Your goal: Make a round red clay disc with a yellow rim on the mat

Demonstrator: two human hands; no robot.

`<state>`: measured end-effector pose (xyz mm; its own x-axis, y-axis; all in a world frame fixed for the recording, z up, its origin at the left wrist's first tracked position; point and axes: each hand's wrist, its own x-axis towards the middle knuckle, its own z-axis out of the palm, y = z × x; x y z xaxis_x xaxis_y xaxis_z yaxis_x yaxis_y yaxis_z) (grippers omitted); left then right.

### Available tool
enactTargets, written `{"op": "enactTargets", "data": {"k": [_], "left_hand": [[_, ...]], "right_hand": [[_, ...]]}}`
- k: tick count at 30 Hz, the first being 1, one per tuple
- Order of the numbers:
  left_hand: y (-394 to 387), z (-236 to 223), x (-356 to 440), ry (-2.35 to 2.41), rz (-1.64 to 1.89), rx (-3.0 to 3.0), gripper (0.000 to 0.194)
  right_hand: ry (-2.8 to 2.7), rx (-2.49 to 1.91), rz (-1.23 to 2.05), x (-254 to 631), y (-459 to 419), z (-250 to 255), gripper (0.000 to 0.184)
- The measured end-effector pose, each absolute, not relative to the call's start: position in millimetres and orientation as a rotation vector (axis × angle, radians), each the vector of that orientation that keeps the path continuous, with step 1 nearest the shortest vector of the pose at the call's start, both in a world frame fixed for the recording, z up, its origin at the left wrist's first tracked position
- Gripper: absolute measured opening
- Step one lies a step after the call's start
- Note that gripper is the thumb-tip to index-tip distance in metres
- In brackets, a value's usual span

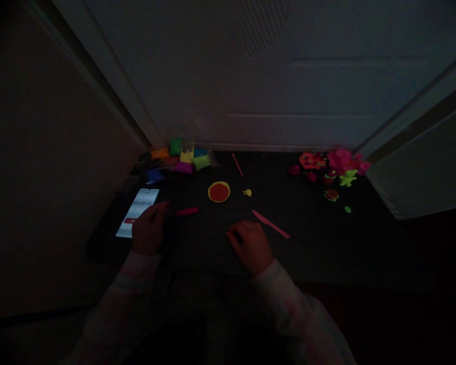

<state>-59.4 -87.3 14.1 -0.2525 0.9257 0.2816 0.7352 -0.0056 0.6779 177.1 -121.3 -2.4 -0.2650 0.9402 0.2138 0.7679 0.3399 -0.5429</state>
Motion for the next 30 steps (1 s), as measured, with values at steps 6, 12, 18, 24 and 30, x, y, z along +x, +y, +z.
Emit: {"op": "enactTargets", "data": {"k": [6,12,18,24,30], "left_hand": [[-84.2,17.4,-52.2,2.017,1.068,1.769,0.015],[-77.9,11.1,-42.8,1.842,0.995,2.138,0.02],[-65.0,2.4,-26.4,1.732,0.891,2.296,0.011],[-64.6,-6.2,-22.2,1.733,0.83,2.293,0.009],[-67.9,-6.5,-20.1,1.849,0.841,2.193,0.015]], "right_hand": [[-2.107,-1.506,0.448,175.0,-121.0,-2.9,0.009],[-2.11,-1.507,0.445,174.8,-120.5,-4.0,0.008],[-2.108,-1.506,0.442,174.8,-120.6,-4.0,0.008],[-2.103,-1.512,0.449,174.2,-120.2,-3.5,0.009],[-2.099,-1.514,0.466,173.9,-120.9,-1.9,0.009]]}}
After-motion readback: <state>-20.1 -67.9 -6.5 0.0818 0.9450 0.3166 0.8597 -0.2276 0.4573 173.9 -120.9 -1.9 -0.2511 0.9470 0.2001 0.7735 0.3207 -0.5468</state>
